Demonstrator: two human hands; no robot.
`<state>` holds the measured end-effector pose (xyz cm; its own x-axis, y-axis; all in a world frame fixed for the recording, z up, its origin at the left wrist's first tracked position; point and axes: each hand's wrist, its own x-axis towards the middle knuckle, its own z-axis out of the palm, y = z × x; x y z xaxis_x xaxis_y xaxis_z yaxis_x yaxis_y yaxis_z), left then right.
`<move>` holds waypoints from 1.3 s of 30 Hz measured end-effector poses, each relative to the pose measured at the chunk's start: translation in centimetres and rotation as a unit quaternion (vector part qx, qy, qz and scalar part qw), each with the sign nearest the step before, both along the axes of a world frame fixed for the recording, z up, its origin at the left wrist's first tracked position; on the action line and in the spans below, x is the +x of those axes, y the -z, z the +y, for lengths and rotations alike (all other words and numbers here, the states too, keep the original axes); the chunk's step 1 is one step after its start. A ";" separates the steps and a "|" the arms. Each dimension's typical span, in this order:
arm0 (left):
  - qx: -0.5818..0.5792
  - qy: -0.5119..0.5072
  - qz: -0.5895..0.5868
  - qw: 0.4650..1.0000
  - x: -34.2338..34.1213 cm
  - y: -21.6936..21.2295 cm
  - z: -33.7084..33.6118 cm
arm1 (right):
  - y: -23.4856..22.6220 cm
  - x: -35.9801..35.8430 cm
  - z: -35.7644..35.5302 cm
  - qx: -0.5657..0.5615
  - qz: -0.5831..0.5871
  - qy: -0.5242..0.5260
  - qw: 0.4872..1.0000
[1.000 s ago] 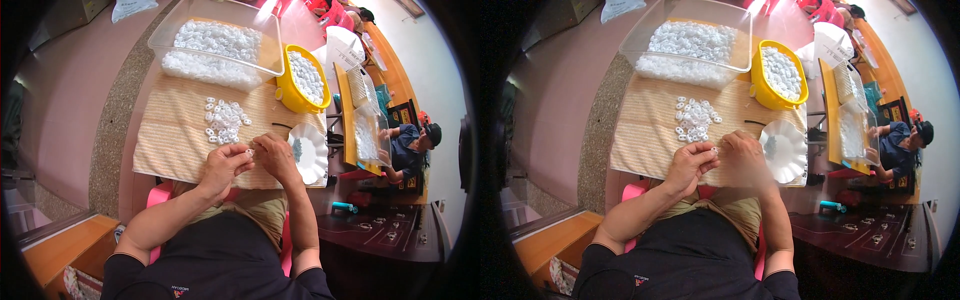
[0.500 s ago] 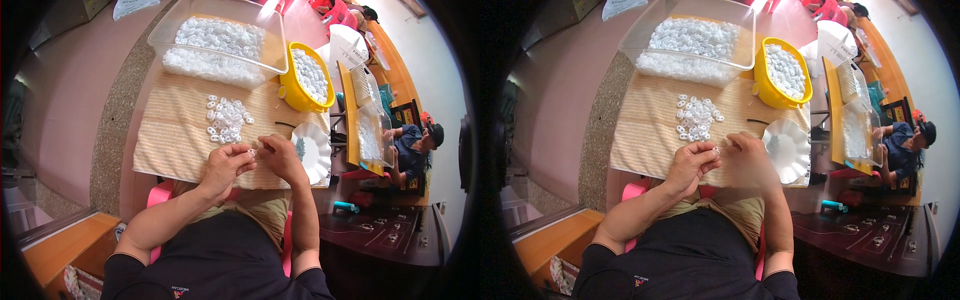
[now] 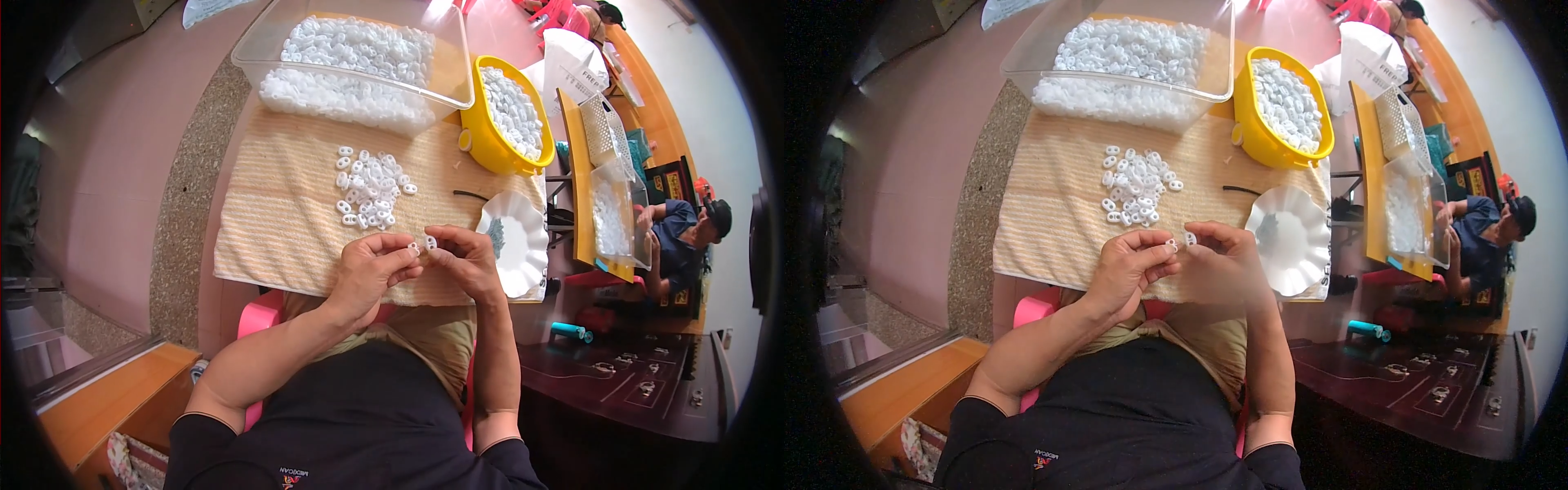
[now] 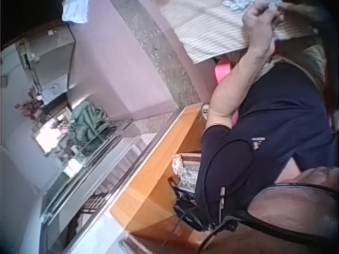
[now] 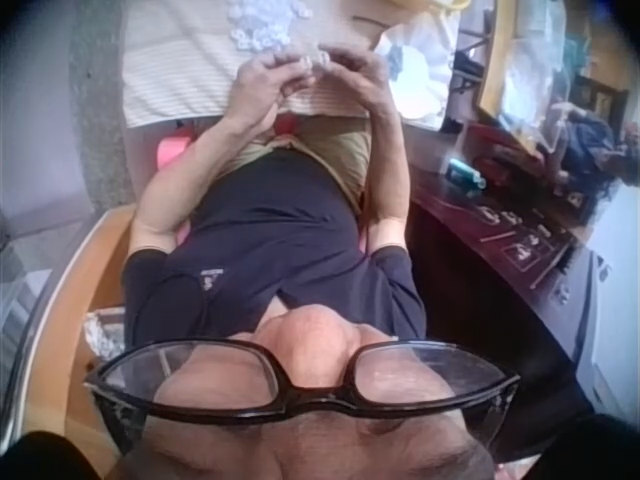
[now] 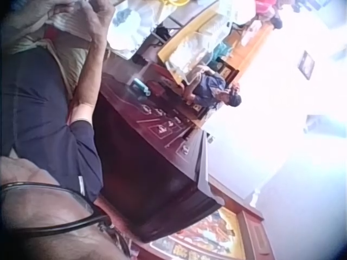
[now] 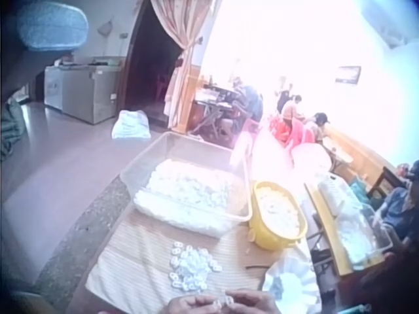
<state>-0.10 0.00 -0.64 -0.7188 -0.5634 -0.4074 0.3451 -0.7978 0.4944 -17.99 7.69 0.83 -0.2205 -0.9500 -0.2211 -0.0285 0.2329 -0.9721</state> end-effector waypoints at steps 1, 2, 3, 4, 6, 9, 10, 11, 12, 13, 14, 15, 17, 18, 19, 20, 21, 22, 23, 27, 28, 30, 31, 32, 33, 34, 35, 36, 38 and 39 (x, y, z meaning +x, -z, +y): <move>-0.001 0.001 -0.001 1.000 0.0 0.0 0.0 | -0.1 0.0 0.0 0.000 -0.001 0.000 1.000; -0.001 0.003 -0.003 1.000 0.0 0.0 0.0 | -0.2 0.1 0.0 0.000 -0.008 0.001 1.000; 0.000 0.003 -0.004 1.000 0.0 -0.1 0.0 | -0.2 0.1 0.1 0.001 -0.015 0.003 1.000; -0.002 0.006 -0.005 1.000 0.0 -0.1 0.0 | 0.0 0.1 0.1 0.001 -0.016 0.003 1.000; -0.002 0.009 -0.007 1.000 0.0 -0.1 0.1 | 0.2 -0.1 0.2 -0.010 -0.011 -0.005 1.000; -0.006 0.019 -0.011 1.000 0.0 0.1 0.1 | 0.2 0.1 0.1 -0.014 -0.033 -0.009 0.999; -0.006 0.021 -0.012 1.000 0.0 0.0 0.1 | 0.2 0.1 0.1 -0.013 -0.034 -0.009 0.999; -0.007 0.023 -0.012 1.000 0.0 -0.1 0.1 | 0.1 0.1 0.1 -0.010 -0.037 -0.006 0.999; -0.006 0.024 -0.013 1.000 0.0 -0.1 0.1 | 0.1 0.1 0.1 -0.008 -0.039 -0.004 0.999; -0.006 0.024 -0.013 1.000 -0.1 -0.1 0.1 | 0.2 0.0 0.2 -0.008 -0.040 -0.004 0.999; -0.006 0.024 -0.012 1.000 -0.1 -0.2 0.1 | 0.4 -0.2 0.3 -0.005 -0.039 -0.006 0.999; -0.006 0.024 -0.013 1.000 -0.1 -0.2 0.2 | 0.5 -0.3 0.3 -0.002 -0.038 -0.007 0.999; -0.007 0.021 -0.012 1.000 -0.1 -0.2 0.2 | 0.4 -0.2 0.4 -0.005 -0.054 -0.003 0.999; -0.007 0.020 -0.013 1.000 -0.1 -0.3 0.2 | 0.3 -0.1 0.4 -0.009 -0.069 0.000 0.998; -0.007 0.020 -0.013 1.000 -0.1 -0.3 0.1 | 0.4 -0.1 0.4 -0.009 -0.070 0.000 0.998; -0.006 0.020 -0.013 1.000 -0.1 -0.3 0.1 | 0.4 -0.2 0.4 -0.008 -0.063 -0.002 0.998; -0.006 0.020 -0.013 1.000 -0.1 -0.3 0.2 | 0.4 -0.2 0.4 -0.008 -0.055 -0.004 0.998; -0.006 0.021 -0.014 1.000 -0.1 -0.2 0.2 | 0.4 -0.2 0.4 -0.007 -0.056 -0.004 0.998; -0.006 0.022 -0.015 1.000 -0.1 -0.1 0.2 | 0.3 -0.2 0.4 -0.007 -0.049 -0.006 0.999; -0.009 0.025 -0.020 0.999 -0.1 0.0 0.2 | -0.1 0.1 0.3 -0.007 -0.056 -0.005 0.998; -0.011 0.024 -0.018 0.999 -0.1 -0.1 0.2 | 0.0 0.1 0.3 -0.007 -0.056 -0.005 0.998; -0.012 0.023 -0.016 1.000 -0.1 -0.1 0.2 | 0.0 0.1 0.3 -0.006 -0.077 -0.004 0.997; -0.013 0.023 -0.014 1.000 -0.1 0.0 0.2 | 0.0 0.2 0.3 -0.006 -0.077 -0.004 0.997; -0.014 0.023 -0.012 1.000 -0.1 0.1 0.3 | 0.0 0.2 0.3 -0.008 -0.080 -0.005 0.997; -0.013 0.024 -0.012 1.000 -0.1 0.1 0.3 | 0.0 0.2 0.3 -0.011 -0.083 -0.006 0.997; -0.016 0.025 -0.013 0.999 -0.2 0.2 0.3 | 0.0 0.2 0.3 -0.011 -0.083 -0.006 0.997; -0.019 0.026 -0.014 0.999 -0.2 0.2 0.3 | -0.2 0.3 0.3 -0.009 -0.083 -0.005 0.997; -0.019 0.026 -0.015 0.999 -0.2 0.1 0.3 | -0.3 0.4 0.3 -0.007 -0.083 -0.005 0.997; -0.018 0.027 -0.019 0.999 -0.1 0.1 0.3 | -0.1 0.3 0.3 -0.008 -0.085 -0.007 0.996; -0.018 0.027 -0.019 0.999 -0.2 0.1 0.3 | -0.1 0.3 0.3 -0.010 -0.087 -0.009 0.996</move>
<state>-0.25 0.29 -0.71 -0.7323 -0.5398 -0.4153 0.2825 -0.7956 0.5359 -17.67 7.95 0.91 -0.1633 -0.9579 -0.2360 0.1363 0.2150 -0.9671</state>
